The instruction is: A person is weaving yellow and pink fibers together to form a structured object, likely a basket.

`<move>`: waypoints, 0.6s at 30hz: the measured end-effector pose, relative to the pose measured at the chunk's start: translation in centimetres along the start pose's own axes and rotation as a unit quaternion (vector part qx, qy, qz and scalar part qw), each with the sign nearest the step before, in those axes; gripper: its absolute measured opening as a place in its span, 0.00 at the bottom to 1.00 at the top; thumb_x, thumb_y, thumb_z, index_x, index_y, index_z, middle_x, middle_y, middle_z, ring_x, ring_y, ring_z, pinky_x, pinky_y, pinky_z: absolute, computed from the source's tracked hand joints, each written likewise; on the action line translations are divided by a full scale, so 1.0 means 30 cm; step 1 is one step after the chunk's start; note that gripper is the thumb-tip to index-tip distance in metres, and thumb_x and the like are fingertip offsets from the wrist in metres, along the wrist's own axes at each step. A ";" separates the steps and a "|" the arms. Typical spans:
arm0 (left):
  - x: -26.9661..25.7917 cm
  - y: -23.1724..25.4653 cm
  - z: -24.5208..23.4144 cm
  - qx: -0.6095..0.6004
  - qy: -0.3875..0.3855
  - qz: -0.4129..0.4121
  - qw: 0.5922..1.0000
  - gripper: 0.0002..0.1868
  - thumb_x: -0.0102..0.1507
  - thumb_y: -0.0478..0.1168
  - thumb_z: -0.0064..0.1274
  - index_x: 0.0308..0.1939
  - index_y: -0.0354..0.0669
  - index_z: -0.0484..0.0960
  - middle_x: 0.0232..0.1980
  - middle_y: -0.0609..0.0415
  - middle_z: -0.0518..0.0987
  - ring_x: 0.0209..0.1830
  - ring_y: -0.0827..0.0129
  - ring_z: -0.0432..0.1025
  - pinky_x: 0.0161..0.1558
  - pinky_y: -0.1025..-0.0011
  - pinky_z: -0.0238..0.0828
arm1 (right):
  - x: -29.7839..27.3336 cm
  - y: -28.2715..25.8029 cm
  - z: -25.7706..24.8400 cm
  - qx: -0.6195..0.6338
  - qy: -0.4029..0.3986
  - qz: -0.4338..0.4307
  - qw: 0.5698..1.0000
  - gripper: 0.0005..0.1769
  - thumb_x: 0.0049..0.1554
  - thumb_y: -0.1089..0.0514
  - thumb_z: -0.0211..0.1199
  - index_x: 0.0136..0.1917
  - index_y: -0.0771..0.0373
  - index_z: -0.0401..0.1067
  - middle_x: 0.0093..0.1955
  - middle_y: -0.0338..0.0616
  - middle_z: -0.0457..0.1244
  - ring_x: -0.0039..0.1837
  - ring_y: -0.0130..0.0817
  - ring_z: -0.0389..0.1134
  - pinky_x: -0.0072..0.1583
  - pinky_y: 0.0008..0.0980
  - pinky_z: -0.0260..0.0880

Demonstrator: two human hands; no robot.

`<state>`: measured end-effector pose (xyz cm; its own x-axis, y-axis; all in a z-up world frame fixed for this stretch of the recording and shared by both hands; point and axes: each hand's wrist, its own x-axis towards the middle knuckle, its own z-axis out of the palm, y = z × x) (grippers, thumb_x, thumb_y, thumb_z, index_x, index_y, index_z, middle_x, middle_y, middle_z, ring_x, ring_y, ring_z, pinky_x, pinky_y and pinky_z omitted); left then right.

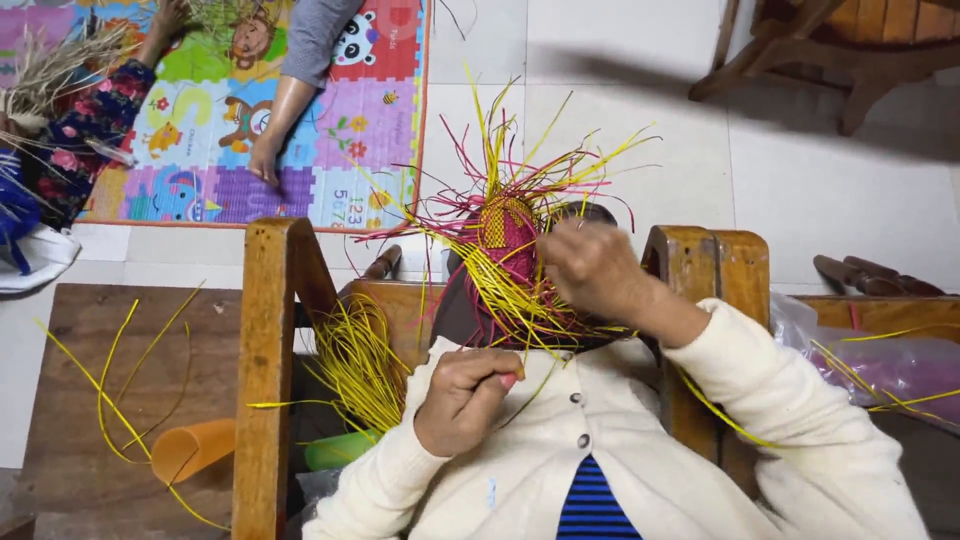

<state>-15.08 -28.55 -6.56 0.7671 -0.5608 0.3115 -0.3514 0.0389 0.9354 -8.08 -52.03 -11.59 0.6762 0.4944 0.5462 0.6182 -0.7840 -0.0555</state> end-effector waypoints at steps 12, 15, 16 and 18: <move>-0.094 0.054 -0.094 -0.209 0.088 -0.029 0.973 0.10 0.59 0.36 0.48 0.26 0.33 0.78 0.20 0.52 0.73 0.16 0.71 0.59 0.20 0.71 0.52 | -0.169 0.566 0.098 -0.245 0.031 0.156 0.956 0.07 0.43 0.62 0.58 0.38 0.52 0.70 0.35 0.37 0.61 0.37 0.37 0.63 0.30 0.36 0.61; -0.151 -0.024 -0.110 -0.346 0.160 -0.020 0.924 0.06 0.57 0.32 0.52 0.34 0.30 0.81 0.21 0.47 0.74 0.13 0.75 0.54 0.16 0.75 0.48 | -0.198 0.615 0.083 -0.245 0.034 0.186 0.951 0.07 0.45 0.62 0.59 0.38 0.52 0.71 0.36 0.36 0.62 0.40 0.38 0.63 0.39 0.37 0.55; -0.177 -0.061 -0.116 -0.419 0.199 -0.032 0.885 0.10 0.55 0.28 0.55 0.39 0.28 0.82 0.24 0.41 0.77 0.13 0.75 0.54 0.16 0.77 0.49 | -0.205 0.617 0.075 -0.246 0.033 0.200 0.948 0.07 0.46 0.63 0.59 0.39 0.51 0.71 0.35 0.34 0.61 0.41 0.38 0.61 0.44 0.38 0.49; -0.129 -0.054 -0.144 -0.422 0.207 -0.010 0.883 0.06 0.58 0.32 0.54 0.38 0.31 0.81 0.21 0.49 0.72 0.13 0.77 0.53 0.17 0.78 0.50 | -0.198 0.619 0.074 -0.244 0.045 0.216 0.944 0.08 0.47 0.64 0.60 0.40 0.52 0.72 0.35 0.34 0.63 0.43 0.40 0.60 0.45 0.39 0.48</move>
<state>-15.16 -22.87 -8.54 0.9604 -0.2254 0.1639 0.0562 0.7326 0.6784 0.27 -68.69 -17.73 0.7730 0.0715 0.6303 0.0184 -0.9957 0.0904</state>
